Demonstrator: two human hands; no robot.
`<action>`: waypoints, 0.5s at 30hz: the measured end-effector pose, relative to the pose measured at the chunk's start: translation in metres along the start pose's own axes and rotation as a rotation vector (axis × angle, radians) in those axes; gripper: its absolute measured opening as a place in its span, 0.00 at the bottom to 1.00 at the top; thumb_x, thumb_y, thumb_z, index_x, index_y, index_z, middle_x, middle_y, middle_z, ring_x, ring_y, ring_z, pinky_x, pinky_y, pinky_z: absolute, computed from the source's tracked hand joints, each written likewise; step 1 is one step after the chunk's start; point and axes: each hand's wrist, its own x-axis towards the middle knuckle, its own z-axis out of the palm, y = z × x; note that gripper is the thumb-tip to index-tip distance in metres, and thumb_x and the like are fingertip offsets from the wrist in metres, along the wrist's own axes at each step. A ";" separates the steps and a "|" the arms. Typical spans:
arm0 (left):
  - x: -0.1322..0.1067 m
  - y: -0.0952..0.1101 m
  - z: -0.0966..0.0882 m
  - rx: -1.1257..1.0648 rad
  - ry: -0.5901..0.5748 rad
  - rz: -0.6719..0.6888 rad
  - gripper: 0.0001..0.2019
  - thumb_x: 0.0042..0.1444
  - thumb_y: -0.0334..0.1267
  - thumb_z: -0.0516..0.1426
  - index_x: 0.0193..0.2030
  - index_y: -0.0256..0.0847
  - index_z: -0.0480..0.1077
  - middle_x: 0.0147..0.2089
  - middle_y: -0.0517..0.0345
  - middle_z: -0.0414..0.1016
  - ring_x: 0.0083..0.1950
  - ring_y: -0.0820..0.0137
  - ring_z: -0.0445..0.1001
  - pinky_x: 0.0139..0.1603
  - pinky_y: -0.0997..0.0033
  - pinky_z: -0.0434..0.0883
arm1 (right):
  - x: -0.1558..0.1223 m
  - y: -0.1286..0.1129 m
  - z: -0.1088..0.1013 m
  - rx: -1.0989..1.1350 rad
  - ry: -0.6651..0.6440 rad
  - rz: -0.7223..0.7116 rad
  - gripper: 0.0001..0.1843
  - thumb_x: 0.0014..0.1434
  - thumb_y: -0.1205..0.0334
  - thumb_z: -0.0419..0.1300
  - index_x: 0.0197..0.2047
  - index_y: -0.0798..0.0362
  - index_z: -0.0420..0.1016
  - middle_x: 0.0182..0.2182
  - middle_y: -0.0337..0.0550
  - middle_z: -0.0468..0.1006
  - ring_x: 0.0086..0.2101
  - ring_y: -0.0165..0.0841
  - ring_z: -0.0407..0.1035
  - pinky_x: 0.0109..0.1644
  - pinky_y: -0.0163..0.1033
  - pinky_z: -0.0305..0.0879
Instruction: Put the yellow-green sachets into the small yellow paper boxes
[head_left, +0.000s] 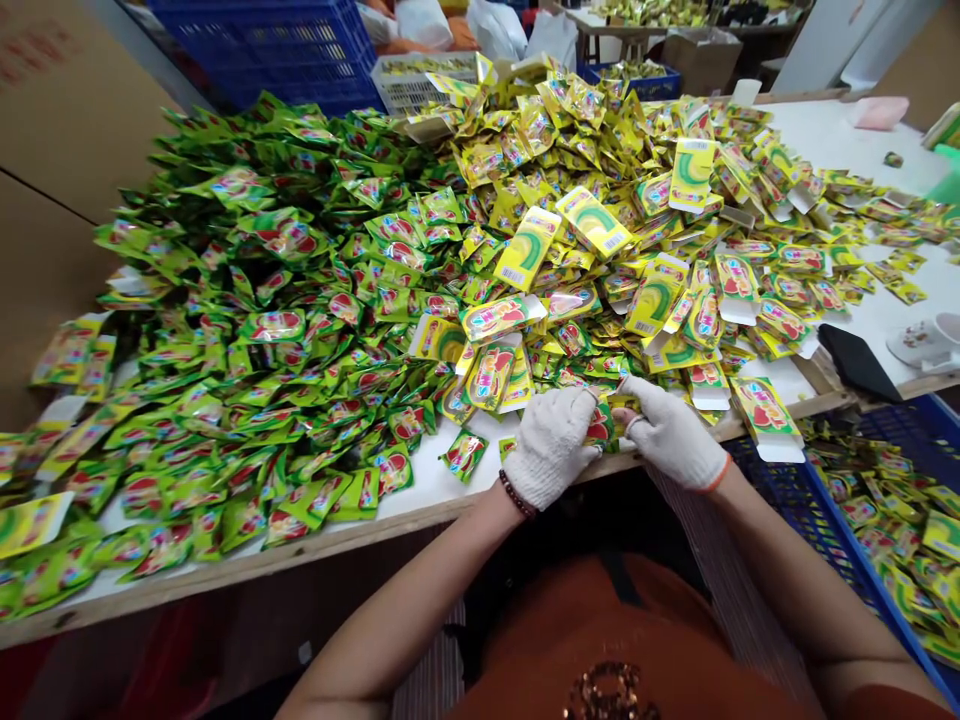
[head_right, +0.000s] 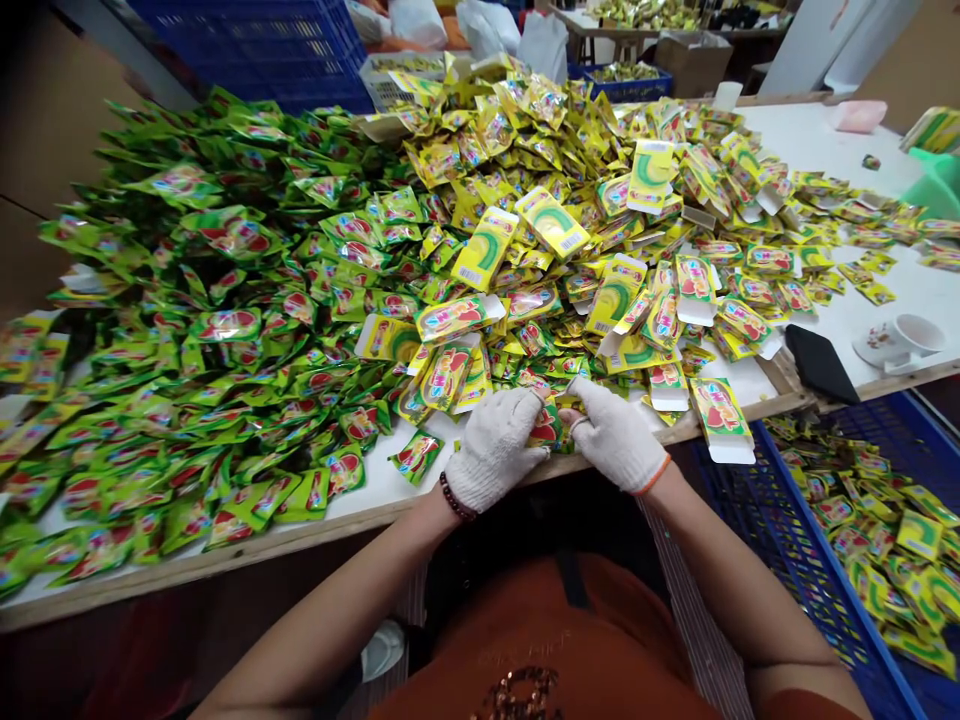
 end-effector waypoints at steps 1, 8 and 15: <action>-0.001 0.000 0.000 0.002 0.003 -0.003 0.30 0.47 0.38 0.67 0.58 0.34 0.68 0.53 0.42 0.76 0.50 0.53 0.75 0.48 0.53 0.72 | -0.001 0.001 -0.003 0.063 -0.053 0.017 0.09 0.63 0.59 0.53 0.44 0.51 0.69 0.36 0.43 0.76 0.36 0.36 0.70 0.41 0.39 0.64; -0.001 0.005 -0.007 0.016 0.034 0.043 0.31 0.50 0.39 0.66 0.60 0.34 0.67 0.52 0.44 0.76 0.49 0.55 0.74 0.47 0.54 0.71 | 0.001 -0.002 -0.011 0.090 -0.061 0.023 0.12 0.58 0.58 0.57 0.25 0.52 0.62 0.24 0.36 0.66 0.29 0.30 0.61 0.33 0.35 0.55; -0.006 0.008 -0.009 0.055 0.075 0.012 0.31 0.51 0.39 0.66 0.61 0.33 0.65 0.54 0.45 0.76 0.50 0.55 0.74 0.46 0.55 0.71 | -0.006 -0.012 -0.016 0.377 -0.212 0.125 0.15 0.58 0.52 0.59 0.42 0.53 0.77 0.38 0.44 0.80 0.32 0.33 0.71 0.34 0.37 0.66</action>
